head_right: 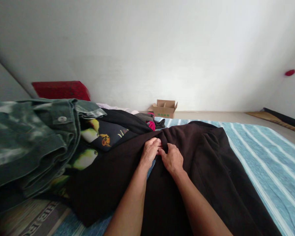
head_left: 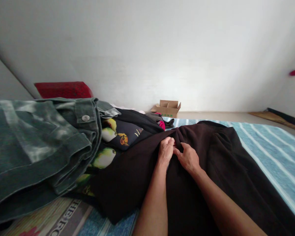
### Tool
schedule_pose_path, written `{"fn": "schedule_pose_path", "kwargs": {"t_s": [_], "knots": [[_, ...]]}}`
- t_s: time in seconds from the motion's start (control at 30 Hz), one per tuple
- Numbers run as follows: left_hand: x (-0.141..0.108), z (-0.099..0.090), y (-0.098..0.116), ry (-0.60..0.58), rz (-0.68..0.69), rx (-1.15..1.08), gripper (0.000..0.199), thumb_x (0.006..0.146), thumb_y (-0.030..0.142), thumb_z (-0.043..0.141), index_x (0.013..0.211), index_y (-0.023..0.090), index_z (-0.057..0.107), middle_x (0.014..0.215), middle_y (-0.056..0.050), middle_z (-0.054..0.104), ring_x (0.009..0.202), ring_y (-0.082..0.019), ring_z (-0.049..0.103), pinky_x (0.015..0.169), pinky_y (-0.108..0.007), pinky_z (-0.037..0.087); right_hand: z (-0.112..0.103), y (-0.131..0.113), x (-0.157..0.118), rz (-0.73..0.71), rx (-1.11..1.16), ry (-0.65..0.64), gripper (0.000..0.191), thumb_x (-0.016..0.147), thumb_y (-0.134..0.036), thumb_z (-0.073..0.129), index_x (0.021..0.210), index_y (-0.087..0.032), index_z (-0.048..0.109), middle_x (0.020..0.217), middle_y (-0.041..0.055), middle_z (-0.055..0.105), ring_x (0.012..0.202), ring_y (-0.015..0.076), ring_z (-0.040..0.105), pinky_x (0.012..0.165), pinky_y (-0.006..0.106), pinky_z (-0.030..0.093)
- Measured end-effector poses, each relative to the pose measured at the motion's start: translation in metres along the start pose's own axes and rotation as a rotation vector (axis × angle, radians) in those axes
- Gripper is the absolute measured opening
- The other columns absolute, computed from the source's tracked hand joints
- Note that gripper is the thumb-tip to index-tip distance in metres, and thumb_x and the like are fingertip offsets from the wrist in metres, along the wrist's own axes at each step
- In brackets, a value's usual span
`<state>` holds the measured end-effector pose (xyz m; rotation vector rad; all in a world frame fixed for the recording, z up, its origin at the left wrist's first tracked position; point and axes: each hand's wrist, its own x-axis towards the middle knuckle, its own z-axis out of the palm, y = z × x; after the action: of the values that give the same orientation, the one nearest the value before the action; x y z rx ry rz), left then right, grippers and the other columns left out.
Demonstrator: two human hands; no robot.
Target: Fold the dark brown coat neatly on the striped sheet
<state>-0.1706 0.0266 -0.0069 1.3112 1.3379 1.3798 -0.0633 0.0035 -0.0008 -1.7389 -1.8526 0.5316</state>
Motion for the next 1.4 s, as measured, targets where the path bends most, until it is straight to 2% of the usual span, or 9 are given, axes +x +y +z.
{"fn": "schedule_pose_path", "kwargs": {"t_s": [0.1,0.2,0.3,0.4,0.63,0.8,1.07,1.27,1.4], "knots": [[0.0,-0.003,0.002,0.028,-0.005,0.011,0.021,0.08,0.029,0.047,0.085,0.017,0.064,0.075,-0.006,0.067,0.064,-0.017,0.063,0.058,-0.026,0.049,0.0,0.01,0.005,0.014,0.126,0.02,0.042,0.083,-0.041,0.042,0.11,-0.015,0.061,0.105,0.0123,0.064,0.095,0.0258,0.059,0.079,0.033,0.043],[0.002,-0.006,0.008,0.098,0.04,0.048,0.021,0.076,0.019,0.053,0.092,0.019,0.067,0.091,-0.006,0.069,0.087,-0.02,0.063,0.077,-0.029,0.048,-0.004,0.021,0.01,0.025,0.387,-0.035,0.032,0.079,-0.037,0.047,0.093,-0.017,0.066,0.079,0.0037,0.066,0.073,0.0184,0.058,0.065,0.026,0.042],[0.001,-0.006,0.017,0.125,0.179,0.176,0.029,0.077,0.012,0.05,0.099,0.02,0.068,0.105,-0.006,0.067,0.103,-0.021,0.059,0.093,-0.03,0.042,-0.008,0.029,0.013,0.012,0.657,-0.123,0.024,0.073,-0.036,0.052,0.076,-0.015,0.064,0.06,-0.0018,0.058,0.056,0.0126,0.049,0.051,0.022,0.035],[-0.003,-0.001,0.026,0.052,0.312,0.377,0.036,0.08,0.008,0.044,0.106,0.019,0.067,0.109,-0.007,0.067,0.105,-0.022,0.058,0.096,-0.032,0.04,-0.007,0.034,0.014,0.055,0.806,-0.158,0.021,0.07,-0.035,0.056,0.068,-0.014,0.06,0.053,-0.004,0.052,0.048,0.0095,0.041,0.045,0.022,0.029],[-0.007,0.006,0.036,0.005,0.372,0.461,0.041,0.078,0.002,0.042,0.103,0.02,0.069,0.104,-0.005,0.068,0.103,-0.022,0.06,0.096,-0.033,0.042,-0.003,0.045,0.021,0.159,1.093,-0.158,0.016,0.064,-0.03,0.065,0.062,-0.014,0.059,0.059,-0.0016,0.057,0.055,0.0103,0.048,0.053,0.022,0.039],[-0.006,0.01,0.036,-0.067,0.384,0.481,0.042,0.079,0.002,0.04,0.107,0.017,0.067,0.11,-0.006,0.067,0.107,-0.021,0.058,0.099,-0.033,0.04,-0.01,0.047,0.022,0.234,1.3,-0.262,0.01,0.06,-0.018,0.069,0.061,-0.013,0.06,0.06,0.0004,0.059,0.053,0.0093,0.051,0.055,0.021,0.044],[-0.003,0.01,0.026,-0.177,0.376,0.519,0.047,0.081,0.003,0.036,0.119,0.016,0.059,0.124,-0.004,0.059,0.115,-0.016,0.053,0.104,-0.031,0.035,-0.011,0.05,0.025,0.297,1.383,-0.251,0.009,0.073,-0.017,0.058,0.068,-0.012,0.064,0.064,0.0046,0.064,0.057,0.013,0.058,0.058,0.025,0.051],[-0.003,0.01,0.02,-0.178,0.353,0.507,0.046,0.083,0.004,0.036,0.121,0.017,0.058,0.122,-0.005,0.06,0.114,-0.016,0.054,0.103,-0.029,0.037,-0.011,0.051,0.027,0.304,1.425,-0.284,0.015,0.076,-0.012,0.051,0.069,-0.012,0.065,0.064,0.0068,0.065,0.057,0.0144,0.059,0.06,0.027,0.052],[-0.005,0.01,0.027,-0.087,0.271,0.526,0.04,0.081,0.004,0.04,0.107,0.019,0.067,0.114,-0.004,0.065,0.108,-0.017,0.057,0.1,-0.029,0.039,-0.01,0.052,0.028,0.299,1.427,-0.276,0.015,0.074,-0.011,0.051,0.066,-0.012,0.064,0.063,0.0065,0.064,0.056,0.0149,0.058,0.059,0.028,0.053]]}}
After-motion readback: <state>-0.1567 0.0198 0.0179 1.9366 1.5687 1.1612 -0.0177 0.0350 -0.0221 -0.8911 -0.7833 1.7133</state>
